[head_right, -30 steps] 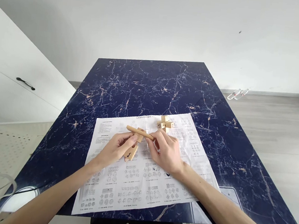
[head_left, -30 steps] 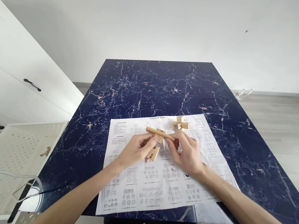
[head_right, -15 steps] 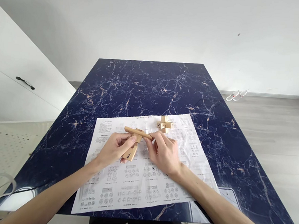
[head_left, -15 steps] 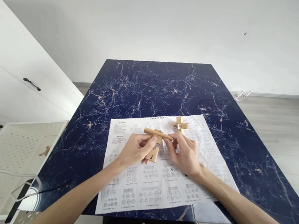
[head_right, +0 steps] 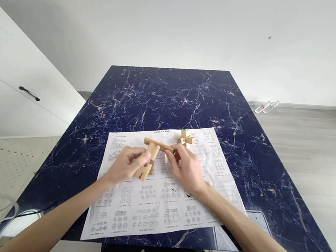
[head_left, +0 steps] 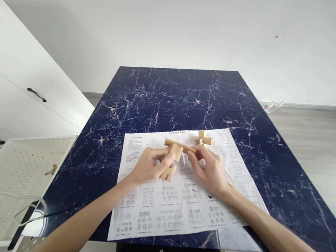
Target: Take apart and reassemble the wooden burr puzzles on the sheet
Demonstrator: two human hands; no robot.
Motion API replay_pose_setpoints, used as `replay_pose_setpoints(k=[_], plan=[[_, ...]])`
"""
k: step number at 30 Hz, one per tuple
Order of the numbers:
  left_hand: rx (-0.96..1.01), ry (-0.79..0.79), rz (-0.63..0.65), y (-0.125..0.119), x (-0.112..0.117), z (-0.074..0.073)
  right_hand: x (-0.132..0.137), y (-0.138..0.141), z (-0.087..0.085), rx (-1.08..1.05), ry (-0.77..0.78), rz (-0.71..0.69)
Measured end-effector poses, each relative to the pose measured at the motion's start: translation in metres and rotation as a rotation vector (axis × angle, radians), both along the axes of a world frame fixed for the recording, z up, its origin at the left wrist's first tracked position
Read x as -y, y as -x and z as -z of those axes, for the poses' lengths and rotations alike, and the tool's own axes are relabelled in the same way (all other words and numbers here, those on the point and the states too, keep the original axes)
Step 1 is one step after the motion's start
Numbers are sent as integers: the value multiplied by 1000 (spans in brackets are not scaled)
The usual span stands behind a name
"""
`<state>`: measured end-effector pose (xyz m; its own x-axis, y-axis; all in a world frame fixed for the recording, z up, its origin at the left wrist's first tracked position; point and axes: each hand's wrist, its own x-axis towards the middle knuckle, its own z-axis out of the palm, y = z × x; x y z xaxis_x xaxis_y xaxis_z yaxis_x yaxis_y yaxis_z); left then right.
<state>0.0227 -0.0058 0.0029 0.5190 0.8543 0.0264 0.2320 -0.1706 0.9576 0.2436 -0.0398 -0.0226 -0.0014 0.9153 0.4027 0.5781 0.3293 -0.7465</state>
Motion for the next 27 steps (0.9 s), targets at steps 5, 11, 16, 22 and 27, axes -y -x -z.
replay_pose_setpoints(k=[5,11,16,22,27], plan=[[-85,-219,-292,16,-24,-3,-1,0,-2,-98,120,33],[-228,-475,-175,24,-39,7,-2,-2,-3,-80,221,-63],[-335,-620,-160,23,-38,11,-3,-1,-2,-46,277,-89],[-392,-649,-230,21,-36,15,-2,0,-1,-24,248,-127],[-433,-679,-244,25,-39,16,-1,0,1,-29,255,-242]])
